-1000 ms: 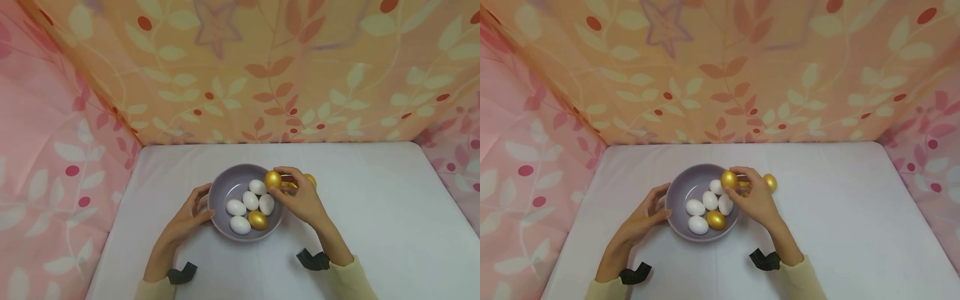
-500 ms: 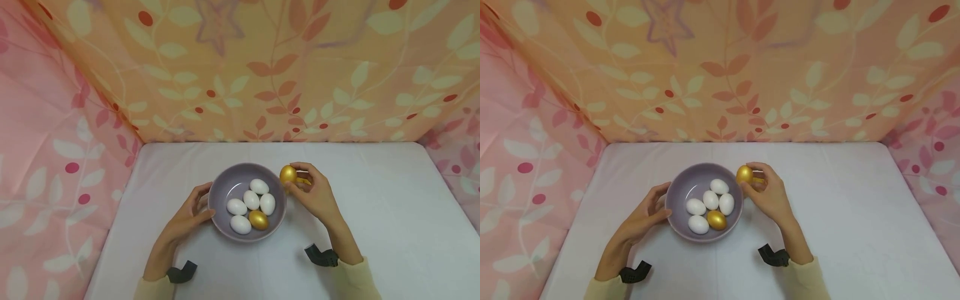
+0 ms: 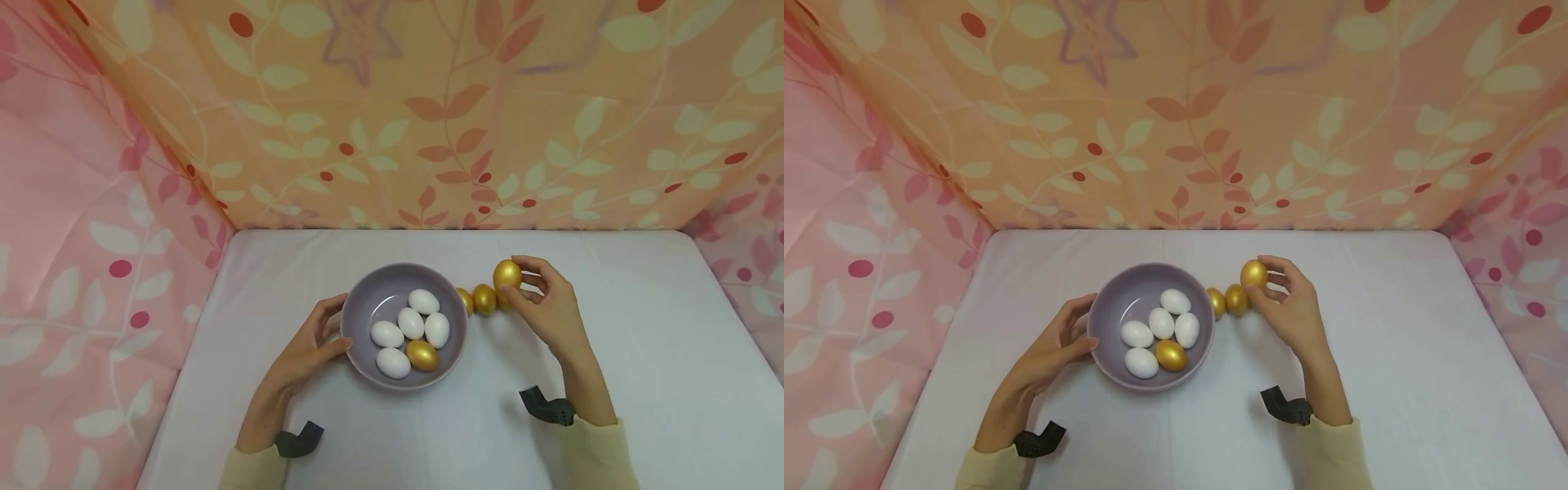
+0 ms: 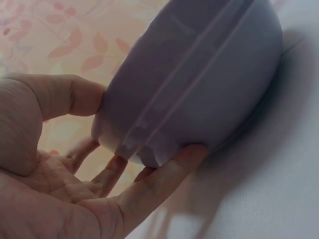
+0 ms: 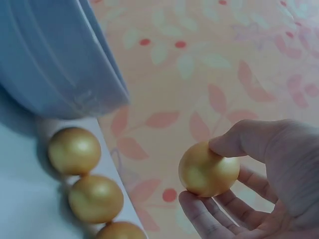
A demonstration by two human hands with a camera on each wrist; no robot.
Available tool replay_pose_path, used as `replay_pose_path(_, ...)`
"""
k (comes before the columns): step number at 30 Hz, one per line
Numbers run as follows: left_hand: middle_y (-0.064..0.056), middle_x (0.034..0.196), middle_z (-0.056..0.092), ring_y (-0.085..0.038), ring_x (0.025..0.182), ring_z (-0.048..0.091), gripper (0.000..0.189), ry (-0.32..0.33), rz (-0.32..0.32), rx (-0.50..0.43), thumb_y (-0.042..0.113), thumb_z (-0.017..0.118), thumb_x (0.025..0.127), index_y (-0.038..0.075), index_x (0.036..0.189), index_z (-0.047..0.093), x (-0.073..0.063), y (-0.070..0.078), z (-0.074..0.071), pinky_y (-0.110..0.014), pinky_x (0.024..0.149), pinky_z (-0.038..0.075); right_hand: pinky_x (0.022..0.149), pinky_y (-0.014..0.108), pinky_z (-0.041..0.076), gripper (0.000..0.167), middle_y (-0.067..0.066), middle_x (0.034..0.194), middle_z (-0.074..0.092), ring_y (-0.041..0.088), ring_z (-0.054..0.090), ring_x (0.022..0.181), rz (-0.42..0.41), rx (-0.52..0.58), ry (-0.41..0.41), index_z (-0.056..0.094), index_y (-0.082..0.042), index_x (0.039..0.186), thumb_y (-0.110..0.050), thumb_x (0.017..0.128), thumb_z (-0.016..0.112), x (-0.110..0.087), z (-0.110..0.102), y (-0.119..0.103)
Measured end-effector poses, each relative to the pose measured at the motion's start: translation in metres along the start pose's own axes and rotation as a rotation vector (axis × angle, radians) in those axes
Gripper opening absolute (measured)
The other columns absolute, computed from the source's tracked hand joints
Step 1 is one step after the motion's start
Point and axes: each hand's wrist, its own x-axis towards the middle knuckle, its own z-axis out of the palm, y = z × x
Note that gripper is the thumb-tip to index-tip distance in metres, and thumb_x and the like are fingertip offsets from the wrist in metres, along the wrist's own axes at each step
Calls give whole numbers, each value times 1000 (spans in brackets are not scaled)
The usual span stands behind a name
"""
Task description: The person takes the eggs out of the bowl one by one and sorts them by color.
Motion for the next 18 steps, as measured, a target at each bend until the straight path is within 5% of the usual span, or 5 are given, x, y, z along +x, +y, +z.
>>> replay_pose_path(10,-11,175,21,-49,157,27,78,4,3,12,-7,66,96,10,162,29,2,0,-2,-30,98,57,85,7,53,48,15,136,64,3,60,112,23,-110,39,60,-1,139,-13,95,77,4,-12,16)
replay_pose_path(18,-11,174,21,-46,157,27,79,11,10,4,-8,66,96,10,162,28,3,-4,-3,-28,97,58,84,2,49,48,20,137,65,32,64,120,51,-204,55,60,-1,138,-16,96,75,7,-20,32)
